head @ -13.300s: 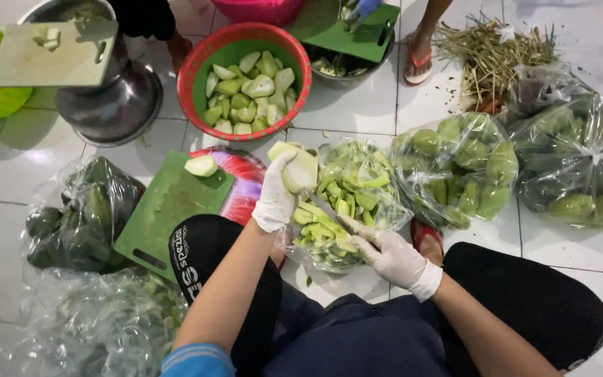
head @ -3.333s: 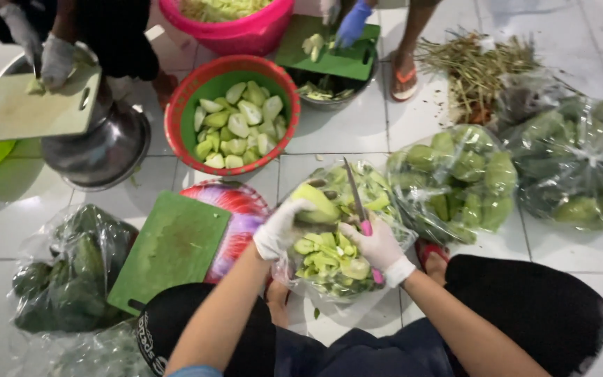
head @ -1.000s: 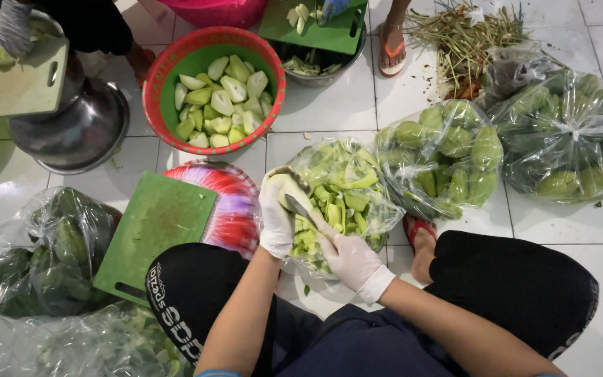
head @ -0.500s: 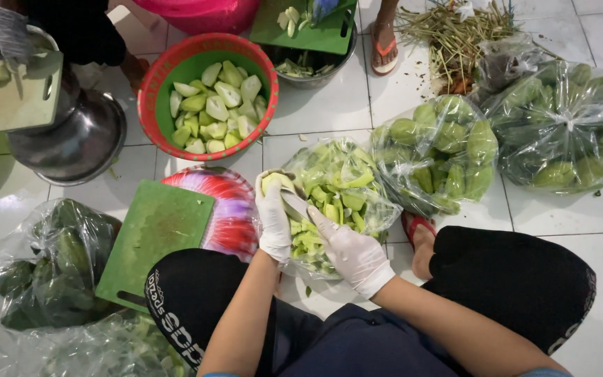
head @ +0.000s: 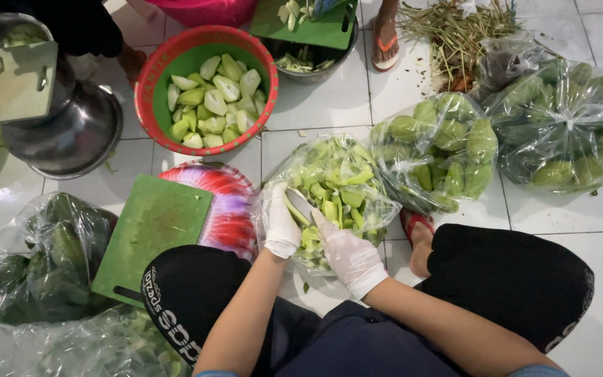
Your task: The person sits on the floor and uses a knife to cut green vegetables on a green cutting board. They place the cut pieces into a red bowl and also into a clear plastic bag. Other whole vegetables in plastic bags and a second person working nearby are visible.
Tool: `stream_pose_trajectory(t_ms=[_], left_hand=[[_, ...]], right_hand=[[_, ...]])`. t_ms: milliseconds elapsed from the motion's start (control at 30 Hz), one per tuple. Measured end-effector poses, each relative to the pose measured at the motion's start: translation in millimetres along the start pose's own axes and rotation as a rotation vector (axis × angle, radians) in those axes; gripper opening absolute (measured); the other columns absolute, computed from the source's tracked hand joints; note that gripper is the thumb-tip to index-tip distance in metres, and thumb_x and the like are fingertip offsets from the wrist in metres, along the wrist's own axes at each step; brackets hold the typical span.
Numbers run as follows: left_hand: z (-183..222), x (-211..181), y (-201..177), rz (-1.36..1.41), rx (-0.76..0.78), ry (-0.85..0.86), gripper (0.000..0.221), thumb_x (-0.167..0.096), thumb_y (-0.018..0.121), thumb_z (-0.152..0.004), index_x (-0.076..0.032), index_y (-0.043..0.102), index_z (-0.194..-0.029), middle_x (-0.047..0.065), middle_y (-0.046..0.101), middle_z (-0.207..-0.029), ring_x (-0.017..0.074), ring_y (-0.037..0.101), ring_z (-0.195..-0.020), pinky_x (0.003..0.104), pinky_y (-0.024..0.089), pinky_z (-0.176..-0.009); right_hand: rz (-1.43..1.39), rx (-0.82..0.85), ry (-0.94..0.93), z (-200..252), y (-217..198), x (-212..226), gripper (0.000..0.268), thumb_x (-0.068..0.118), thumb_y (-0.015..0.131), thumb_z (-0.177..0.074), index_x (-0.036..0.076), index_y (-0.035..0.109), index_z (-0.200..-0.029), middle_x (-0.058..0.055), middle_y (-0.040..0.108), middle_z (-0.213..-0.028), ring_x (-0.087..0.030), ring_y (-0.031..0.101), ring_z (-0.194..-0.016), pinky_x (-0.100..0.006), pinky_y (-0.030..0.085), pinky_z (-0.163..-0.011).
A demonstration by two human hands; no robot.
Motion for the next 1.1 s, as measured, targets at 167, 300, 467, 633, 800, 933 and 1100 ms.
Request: stream_pose_trajectory(t_ms=[167,300,467,633,800,933,1100], left_hand=[[-19,2,-8,-0.02,0.044,-0.088,0.032,-0.041,0.082,-0.073,-0.013,0.067,-0.081,0.002,0.066,-0.075,0.0175,0.066,-0.062,0.03,0.056,-0.054],[-43,22,-11,0.117,0.137,-0.209,0.038,-0.044,0.082,-0.074,-0.012,0.066,-0.088,0.008,0.07,-0.083,0.0224,0.07,-0.07,0.035,0.061,-0.064],[-14,4,-7,0.164,0.138,-0.206,0.037,-0.045,0.073,-0.083,-0.011,0.07,-0.099,0.007,0.072,-0.098,0.0183,0.068,-0.08,0.035,0.059,-0.075],[35,-11,16,0.103,0.199,-0.268,0.041,-0.053,0.071,-0.08,-0.015,0.071,-0.095,0.006,0.071,-0.094,0.0189,0.067,-0.083,0.036,0.058,-0.078],[46,-16,16,0.076,0.319,-0.26,0.042,-0.053,0.067,-0.082,-0.013,0.07,-0.095,0.008,0.07,-0.092,0.0207,0.067,-0.086,0.037,0.057,-0.081],[52,-18,14,0.047,0.468,-0.237,0.044,-0.053,0.061,-0.084,-0.011,0.068,-0.094,0.01,0.068,-0.09,0.023,0.067,-0.089,0.038,0.056,-0.084],[-8,37,-14,-0.055,0.61,-0.094,0.049,-0.003,0.067,-0.07,-0.012,0.06,-0.118,0.004,0.062,-0.102,0.0202,0.063,-0.091,0.04,0.056,-0.08]], right_hand=[[-0.144,0.283,0.066,-11,-9,-10,0.061,0.047,0.043,-0.095,0.041,0.032,-0.154,-0.002,0.071,-0.078,-0.02,0.074,-0.071,-0.041,0.063,-0.064],[-0.711,0.544,0.222,-24,11,-26,0.052,0.049,0.04,-0.099,0.026,0.046,-0.145,-0.019,0.073,-0.093,-0.035,0.07,-0.099,-0.046,0.052,-0.091],[-1.052,0.577,0.345,-22,-31,-32,0.057,0.049,0.041,-0.098,0.031,0.042,-0.152,-0.014,0.076,-0.079,-0.029,0.076,-0.09,-0.041,0.059,-0.089],[-0.897,0.594,0.294,-35,-23,-21,0.069,0.053,0.045,-0.095,0.025,0.029,-0.156,-0.025,0.073,-0.1,-0.041,0.064,-0.113,-0.054,0.047,-0.102],[-0.688,0.637,0.311,-41,-51,-18,0.061,0.057,0.037,-0.096,0.034,0.034,-0.152,-0.019,0.074,-0.096,-0.039,0.066,-0.11,-0.051,0.048,-0.103],[-0.619,0.612,0.338,-45,-46,-27,0.055,0.065,0.034,-0.095,0.048,0.041,-0.147,-0.018,0.075,-0.095,-0.035,0.066,-0.109,-0.048,0.05,-0.101],[-0.685,0.505,0.281,-46,-55,-38,0.048,0.053,0.041,-0.096,0.051,0.044,-0.144,-0.021,0.074,-0.086,-0.037,0.069,-0.101,-0.049,0.054,-0.094]])
Point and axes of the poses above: each hand's wrist, its own z-axis away from the middle knuckle, its own y-axis out of the palm, x = y × z, the point moved 3 cm from there along -z, towards the middle knuckle
